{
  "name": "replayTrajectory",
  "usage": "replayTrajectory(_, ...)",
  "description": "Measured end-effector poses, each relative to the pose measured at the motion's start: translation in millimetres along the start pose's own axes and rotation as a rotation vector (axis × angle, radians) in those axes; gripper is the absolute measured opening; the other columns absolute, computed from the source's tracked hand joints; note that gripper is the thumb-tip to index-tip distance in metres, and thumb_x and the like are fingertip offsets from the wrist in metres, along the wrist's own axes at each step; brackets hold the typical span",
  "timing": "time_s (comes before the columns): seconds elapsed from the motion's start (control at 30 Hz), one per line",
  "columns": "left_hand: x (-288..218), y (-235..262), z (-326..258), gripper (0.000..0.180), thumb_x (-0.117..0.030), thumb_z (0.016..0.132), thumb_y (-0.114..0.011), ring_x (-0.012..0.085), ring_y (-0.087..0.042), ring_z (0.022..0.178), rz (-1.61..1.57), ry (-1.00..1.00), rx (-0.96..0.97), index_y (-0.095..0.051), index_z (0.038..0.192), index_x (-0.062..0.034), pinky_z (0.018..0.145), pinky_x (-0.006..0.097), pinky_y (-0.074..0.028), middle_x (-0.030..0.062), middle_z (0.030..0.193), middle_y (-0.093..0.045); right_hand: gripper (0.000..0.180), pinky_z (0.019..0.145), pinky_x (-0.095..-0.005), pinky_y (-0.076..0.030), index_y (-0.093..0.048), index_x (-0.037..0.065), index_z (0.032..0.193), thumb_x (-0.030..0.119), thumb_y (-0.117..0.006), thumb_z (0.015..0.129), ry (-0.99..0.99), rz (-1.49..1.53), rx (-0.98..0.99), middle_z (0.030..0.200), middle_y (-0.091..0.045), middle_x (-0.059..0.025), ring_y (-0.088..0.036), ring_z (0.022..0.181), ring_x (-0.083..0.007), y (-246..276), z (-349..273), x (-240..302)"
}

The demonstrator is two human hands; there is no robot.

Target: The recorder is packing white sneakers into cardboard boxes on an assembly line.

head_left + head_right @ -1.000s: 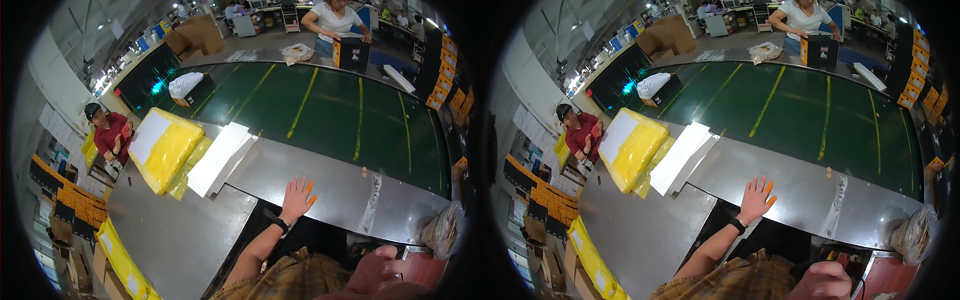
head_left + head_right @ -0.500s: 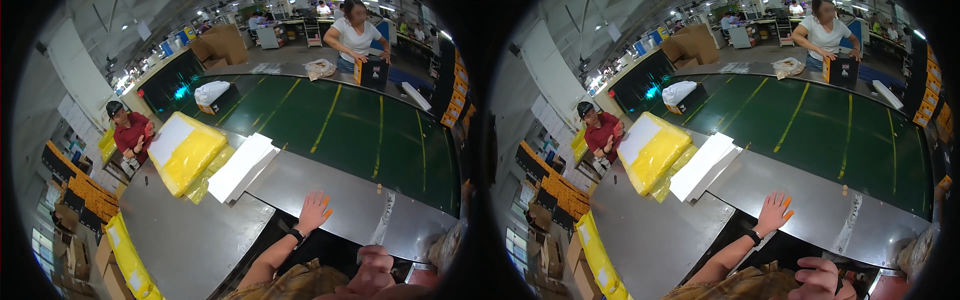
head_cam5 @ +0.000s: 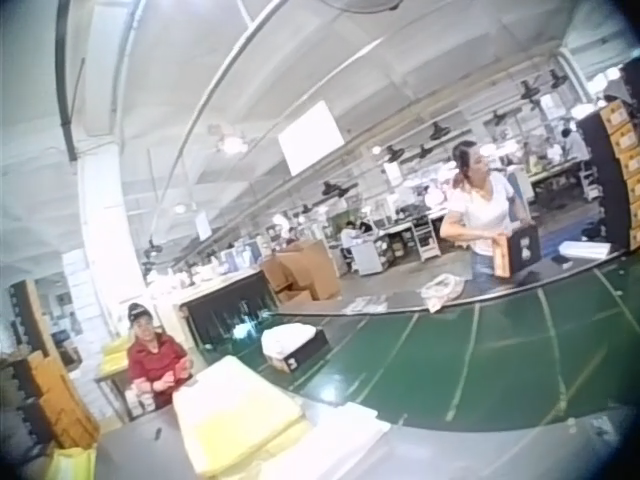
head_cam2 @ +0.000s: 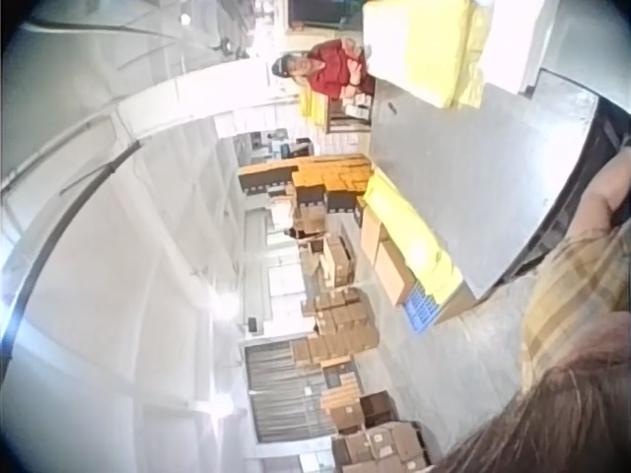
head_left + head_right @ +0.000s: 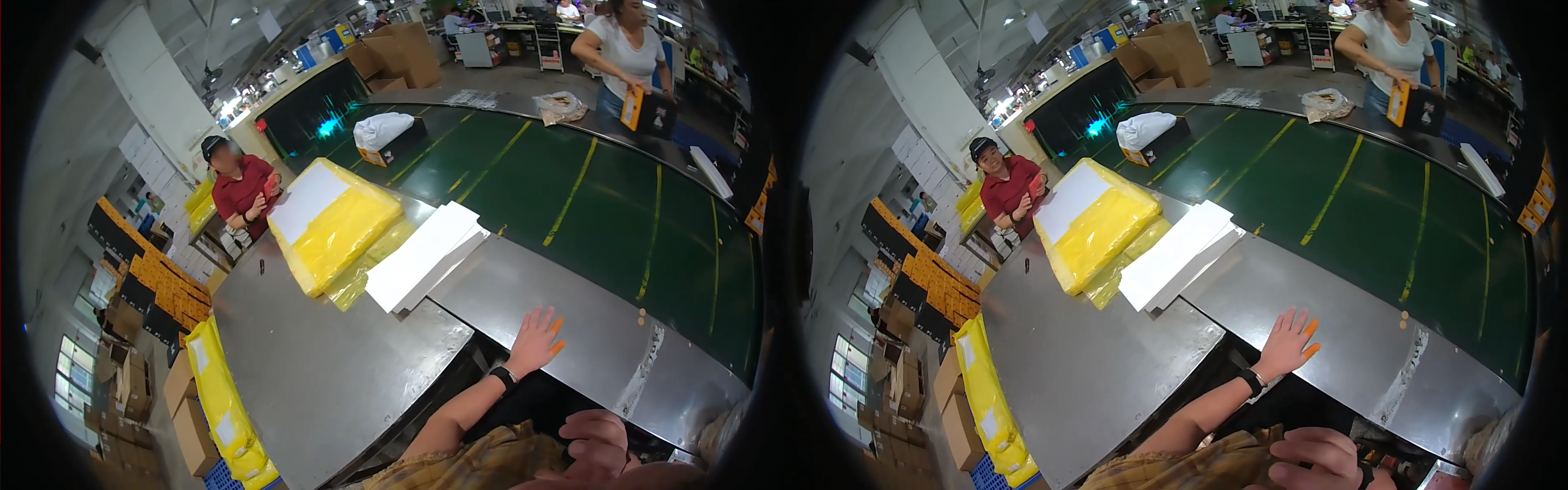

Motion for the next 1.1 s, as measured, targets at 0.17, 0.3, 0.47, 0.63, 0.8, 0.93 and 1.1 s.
replayTrajectory(0.17, 1.6, -2.3, -3.1, 0.049, -0.041, 0.094, -0.051, 0.0428, -0.027, 0.139, 0.019, 0.007, 0.039, -0.059, 0.125, -0.0039, 0.112, 0.053, -0.024, 0.0198, 0.148, -0.037, 0.041, 0.08, -0.0438, -0.052, -0.058, 0.001, 0.119, 0.025, -0.061, 0.086, -0.203, -0.012, 0.08, 0.111, -0.062, -0.0239, -0.062, 0.097, -0.0398, -9.8, -5.3, -7.0)
replayTrajectory(0.3, -10.2, 4.6, 2.5, 0.048, -0.041, 0.094, -0.051, 0.0417, -0.028, 0.139, -0.017, -0.029, -0.058, -0.06, 0.123, -0.0034, 0.112, 0.053, -0.024, 0.019, 0.147, -0.037, 0.043, 0.078, -0.0436, -0.053, -0.059, 0.001, 0.121, 0.024, -0.062, 0.086, -0.218, -0.058, 0.051, 0.108, -0.063, -0.0224, -0.063, 0.094, -0.0392, -9.3, -13.6, -13.2)
replayTrajectory(0.47, 0.9, 0.1, -6.7, 0.048, -0.041, 0.094, -0.051, 0.0403, -0.031, 0.136, -0.015, -0.008, -0.011, -0.061, 0.121, -0.0038, 0.112, 0.051, -0.025, 0.0183, 0.147, -0.038, 0.043, 0.076, -0.0447, -0.053, -0.062, -0.001, 0.118, 0.023, -0.066, 0.082, -0.055, 0.018, 0.05, 0.1, -0.066, -0.0213, -0.065, 0.086, -0.0398, -8.1, -10.1, -11.0)
replayTrajectory(0.63, -3.9, -1.7, -0.4, 0.048, -0.042, 0.094, -0.051, 0.0408, -0.031, 0.136, 0.058, -0.015, 0.068, -0.062, 0.121, -0.0037, 0.111, 0.052, -0.026, 0.0185, 0.146, -0.039, 0.046, 0.079, -0.0445, -0.054, -0.062, -0.003, 0.115, 0.022, -0.067, 0.077, -0.204, -0.016, 0.01, 0.1, -0.066, -0.0218, -0.065, 0.087, -0.0392, -13.2, 5.7, -5.6)
replayTrajectory(0.8, 1.3, -7.4, -5.4, 0.048, -0.042, 0.094, -0.051, 0.0415, -0.031, 0.136, 0.025, -0.011, 0.013, -0.063, 0.118, -0.0026, 0.11, 0.053, -0.027, 0.019, 0.146, -0.039, 0.047, 0.078, -0.0444, -0.054, -0.061, -0.004, 0.114, 0.023, -0.068, 0.076, -0.224, 0.007, 0.023, 0.1, -0.066, -0.0225, -0.065, 0.085, -0.039, -13.7, 4.2, -5.7)
replayTrajectory(0.93, -2.9, -0.9, -3.7, 0.047, -0.042, 0.094, -0.052, 0.0417, -0.031, 0.136, -0.002, -0.041, -0.071, -0.065, 0.113, -0.001, 0.11, 0.053, -0.028, 0.0193, 0.146, -0.039, 0.044, 0.075, -0.0445, -0.055, -0.062, -0.005, 0.111, 0.021, -0.069, 0.076, -0.094, 0.035, -0.058, 0.097, -0.066, -0.0229, -0.065, 0.082, -0.0388, -9.5, -10.4, -6.4)
replayTrajectory(1.1, -3.0, -0.8, -1.4, 0.045, -0.04, 0.093, -0.053, 0.0415, -0.032, 0.136, 0.003, -0.029, 0.008, -0.065, 0.113, -0.0008, 0.11, 0.052, -0.027, 0.0192, 0.146, -0.039, 0.043, 0.075, -0.0437, -0.054, -0.062, -0.006, 0.108, 0.018, -0.071, 0.074, -0.188, 0.112, -0.039, 0.096, -0.067, -0.0225, -0.065, 0.082, -0.039, -16.4, 7.4, -2.2)
Point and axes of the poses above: each hand's wrist, its own z-axis towards the middle knuckle, its own y-axis out of the back of the hand, x = y × z, the point moved 7 cm from there along z, towards the middle knuckle
